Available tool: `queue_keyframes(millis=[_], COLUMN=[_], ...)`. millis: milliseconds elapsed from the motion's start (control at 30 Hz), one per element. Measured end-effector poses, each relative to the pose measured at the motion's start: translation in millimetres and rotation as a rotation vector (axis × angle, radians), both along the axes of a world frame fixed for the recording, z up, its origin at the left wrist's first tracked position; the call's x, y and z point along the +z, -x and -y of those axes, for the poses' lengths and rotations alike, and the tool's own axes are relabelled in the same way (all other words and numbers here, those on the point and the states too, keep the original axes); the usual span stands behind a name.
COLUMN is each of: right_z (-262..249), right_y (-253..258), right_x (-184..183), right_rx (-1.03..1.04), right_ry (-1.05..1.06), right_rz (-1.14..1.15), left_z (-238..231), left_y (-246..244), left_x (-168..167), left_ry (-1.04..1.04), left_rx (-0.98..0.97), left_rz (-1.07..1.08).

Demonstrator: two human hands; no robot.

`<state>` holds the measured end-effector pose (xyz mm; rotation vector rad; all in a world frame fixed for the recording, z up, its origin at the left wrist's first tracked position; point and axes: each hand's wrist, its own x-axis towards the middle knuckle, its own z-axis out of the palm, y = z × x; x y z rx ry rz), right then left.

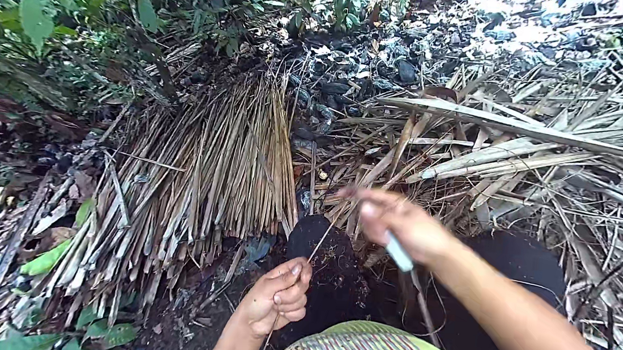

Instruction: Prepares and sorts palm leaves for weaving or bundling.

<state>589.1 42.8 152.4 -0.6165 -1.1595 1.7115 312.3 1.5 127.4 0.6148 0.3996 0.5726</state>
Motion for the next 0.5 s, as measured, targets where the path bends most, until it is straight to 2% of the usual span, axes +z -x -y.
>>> queue_keyframes(millis=[67, 133, 200, 300, 367, 433, 500], right_z=[-18, -21, -2, 34, 37, 14, -19], right_y=[-25, -32, -15, 27, 30, 2, -46], right_x=[7, 8, 1, -12, -27, -28, -21], right_rx=[-0.198, -0.273, -0.171, 0.167, 0.278, 0.121, -0.144], right_ry=[-0.023, -0.022, 0.001, -0.017, -0.029, -0.112, -0.182], right_rz=[-0.069, -0.088, -0.024, 0.127, 0.117, 0.009, -0.120], left_z=[2, 1, 0, 2, 6, 7, 9], left_y=[1, 1, -1, -9, -12, -7, 3], left_x=[0, 0, 1, 3, 5, 4, 7], left_ry=[0.031, 0.051, 0.052, 0.017, 0.009, -0.016, -0.095], left_rx=[-0.001, 0.015, 0.014, -0.010, -0.038, -0.073, -0.056], left_rz=[0.020, 0.043, 0.047, 0.028, 0.019, 0.020, -0.059])
